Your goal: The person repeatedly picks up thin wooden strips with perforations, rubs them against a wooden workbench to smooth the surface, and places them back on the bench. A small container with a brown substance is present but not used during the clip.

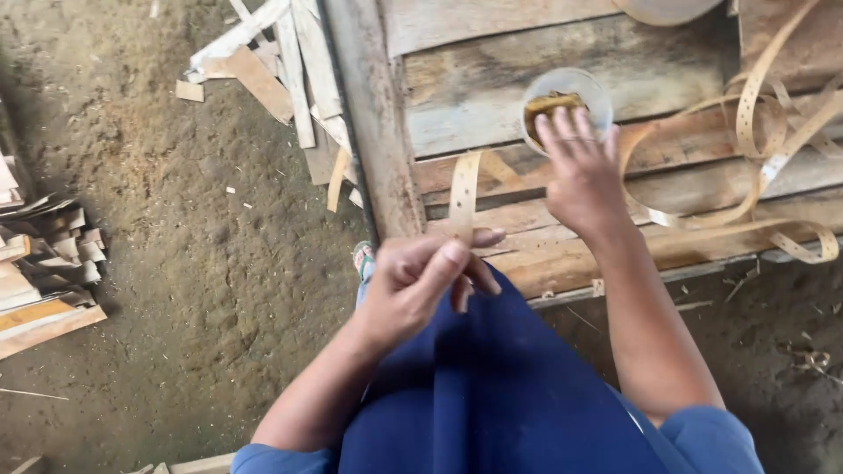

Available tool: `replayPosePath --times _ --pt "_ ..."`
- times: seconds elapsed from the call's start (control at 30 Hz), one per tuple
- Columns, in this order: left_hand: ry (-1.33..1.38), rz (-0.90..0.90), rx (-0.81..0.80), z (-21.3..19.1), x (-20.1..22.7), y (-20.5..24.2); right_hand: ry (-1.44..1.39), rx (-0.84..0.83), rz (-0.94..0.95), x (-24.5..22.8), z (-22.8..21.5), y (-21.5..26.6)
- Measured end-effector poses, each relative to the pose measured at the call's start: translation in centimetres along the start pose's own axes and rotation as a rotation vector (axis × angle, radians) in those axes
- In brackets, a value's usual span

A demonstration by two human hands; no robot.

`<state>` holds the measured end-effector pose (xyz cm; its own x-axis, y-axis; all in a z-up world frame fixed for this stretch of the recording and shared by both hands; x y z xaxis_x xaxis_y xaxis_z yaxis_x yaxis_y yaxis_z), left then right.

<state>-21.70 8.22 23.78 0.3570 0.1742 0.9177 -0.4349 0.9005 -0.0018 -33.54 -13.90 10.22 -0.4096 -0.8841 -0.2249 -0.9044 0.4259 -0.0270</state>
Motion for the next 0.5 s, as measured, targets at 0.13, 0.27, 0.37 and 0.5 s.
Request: replayPosePath --times 0.13,0.27,0.37,0.5 --pt "0.047 -0.037 -0.068 -0.4 -7.3 2.9 -0.748 0.042 0.359 -9.7 -8.9 1.8" --pt "0.148 -0.226 -0.175 0.5 -11.8 5.7 -1.495 -0.101 0.49 -13.9 -6.3 3.9" --pt "0.335 -0.43 -0.279 0.8 -13.5 7.4 -1.51 0.061 0.429 -14.9 -6.8 6.0" --pt "0.574 -0.745 -0.532 0.6 -13.6 8.9 -1.33 0.008 0.402 -16.1 -6.6 9.4"
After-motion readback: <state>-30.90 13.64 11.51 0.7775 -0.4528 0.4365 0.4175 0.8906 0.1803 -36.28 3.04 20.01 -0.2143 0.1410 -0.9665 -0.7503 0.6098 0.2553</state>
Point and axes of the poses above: each hand's wrist, its own y-axis away from the middle knuckle, its own z-axis out of the palm, x = y × z, the point moved 6 cm from there along -y, towards the middle knuckle, and after that the axes turned 1 degree about -y, right-handed, at the moved point
